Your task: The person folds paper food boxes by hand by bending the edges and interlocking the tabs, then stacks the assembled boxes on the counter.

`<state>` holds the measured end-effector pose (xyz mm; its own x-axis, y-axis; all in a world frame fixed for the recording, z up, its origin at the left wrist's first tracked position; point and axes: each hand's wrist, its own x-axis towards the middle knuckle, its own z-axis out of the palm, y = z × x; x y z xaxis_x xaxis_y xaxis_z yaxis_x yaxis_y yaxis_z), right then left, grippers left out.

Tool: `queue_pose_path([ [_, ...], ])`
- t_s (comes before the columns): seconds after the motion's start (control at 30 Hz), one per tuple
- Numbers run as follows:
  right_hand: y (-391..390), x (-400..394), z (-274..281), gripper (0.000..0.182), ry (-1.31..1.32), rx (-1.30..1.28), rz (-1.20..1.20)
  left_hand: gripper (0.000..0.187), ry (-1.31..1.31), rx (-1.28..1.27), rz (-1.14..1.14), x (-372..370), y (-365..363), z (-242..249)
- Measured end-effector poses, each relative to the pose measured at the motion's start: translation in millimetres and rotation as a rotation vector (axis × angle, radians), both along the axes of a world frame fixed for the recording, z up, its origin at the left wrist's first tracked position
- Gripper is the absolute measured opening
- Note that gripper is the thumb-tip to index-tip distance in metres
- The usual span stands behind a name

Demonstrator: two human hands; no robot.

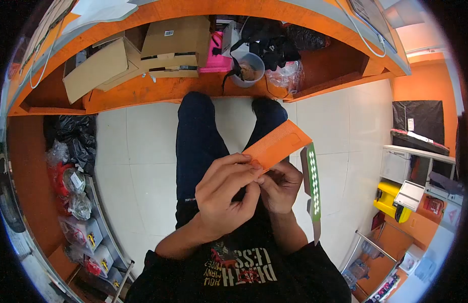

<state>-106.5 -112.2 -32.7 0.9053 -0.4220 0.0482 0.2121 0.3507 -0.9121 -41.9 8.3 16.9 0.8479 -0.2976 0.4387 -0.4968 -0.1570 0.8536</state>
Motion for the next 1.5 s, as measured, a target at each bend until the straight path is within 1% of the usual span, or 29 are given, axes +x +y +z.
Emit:
queue_pose_path([
  [0.1, 2, -2, 1, 0.028, 0.039, -0.036, -0.02, 0.023, -0.037, 0.053, -0.021, 1, 2, -1],
  [0.2, 0, 2, 1, 0.023, 0.018, 0.074, -0.071, 0.025, -0.032, 0.098, -0.071, 2, 4, -4],
  [0.27, -3, 6, 7, 0.025, 0.03, 0.066, -0.039, 0.026, -0.003, 0.137, -0.115, -1, 5, -6],
  [0.37, -2, 8, 7, 0.03, 0.011, 0.113, 0.011, 0.028, -0.001, 0.169, -0.068, -6, 5, -14],
  [0.47, -8, 6, 3, 0.033, -0.038, 0.14, 0.123, 0.027, -0.152, 0.26, -0.015, 5, 7, -11],
  [0.5, -10, 7, 1, 0.032, -0.042, 0.079, 0.157, 0.02, -0.117, 0.28, -0.015, 6, 10, -9],
  [0.6, -12, 1, 7, 0.025, 0.145, 0.066, 0.27, 0.024, 0.304, -0.036, -0.143, 6, 17, -32],
  [0.63, -11, 1, 13, 0.025, 0.195, 0.104, 0.338, 0.039, 0.504, -0.238, -0.195, 4, 15, -33],
  [0.73, -10, 3, 1, 0.03, 0.164, -0.306, 0.363, 0.051, 0.864, -0.429, -0.251, 11, 18, -36],
  [0.77, -11, 4, 4, 0.03, 0.184, -0.354, 0.358, 0.053, 0.934, -0.395, -0.3, 14, 23, -39],
  [0.87, -16, 10, 27, 0.028, 0.255, -0.455, 0.339, 0.055, 1.005, -0.314, -0.321, 16, 33, -53],
  [0.9, -15, 9, 29, 0.028, 0.23, -0.425, 0.206, 0.057, 1.036, -0.348, -0.291, 14, 33, -58],
  [0.97, -22, 3, 30, 0.028, 0.085, -0.777, -0.096, 0.061, 1.099, -0.418, -0.227, 8, 35, -65],
  [1.0, -27, 0, 31, 0.029, 0.011, -0.948, -0.249, 0.062, 1.154, -0.443, -0.255, 9, 36, -62],
  [1.03, -31, -4, 32, 0.028, 0.031, -1.009, -0.353, 0.064, 1.211, -0.469, -0.281, 10, 39, -56],
  [1.07, -31, -2, 32, 0.032, 0.045, -1.085, -0.486, 0.065, 1.268, -0.495, -0.307, 10, 42, -53],
  [1.1, -33, 3, 33, 0.036, 0.061, -1.158, -0.62, 0.07, 1.235, -0.455, -0.358, 11, 44, -55],
  [1.17, -36, 10, 32, 0.039, 0.069, -0.944, -0.647, 0.074, 1.227, -0.43, -0.459, 11, 47, -50],
  [1.2, -37, 12, 31, 0.038, 0.066, -0.658, -0.537, 0.076, 1.223, -0.416, -0.507, 11, 48, -46],
  [1.23, -37, 14, 29, 0.037, 0.06, -0.374, -0.425, 0.077, 1.167, -0.368, -0.51, 10, 49, -47],
  [1.3, -44, 12, 20, 0.031, 0.07, -0.397, -0.349, 0.08, 1.052, -0.27, -0.519, 9, 50, -49],
  [1.37, -52, 9, 15, 0.028, 0.118, -0.468, -0.277, 0.072, 0.782, -0.153, -0.381, 17, 48, -47],
  [1.4, -53, 7, 13, 0.029, 0.107, -0.437, -0.253, 0.068, 0.649, -0.096, -0.309, 22, 46, -46],
  [1.43, -52, 7, 11, 0.029, 0.094, -0.407, -0.229, 0.053, 0.713, -0.243, -0.179, 23, 38, -37],
  [1.47, -53, 8, 11, 0.03, 0.079, -0.377, -0.204, 0.047, 0.684, -0.217, -0.165, 28, 35, -34],
  [1.5, -50, 13, 14, 0.032, 0.111, -0.487, -0.284, 0.042, 0.654, -0.192, -0.149, 33, 33, -32],
])
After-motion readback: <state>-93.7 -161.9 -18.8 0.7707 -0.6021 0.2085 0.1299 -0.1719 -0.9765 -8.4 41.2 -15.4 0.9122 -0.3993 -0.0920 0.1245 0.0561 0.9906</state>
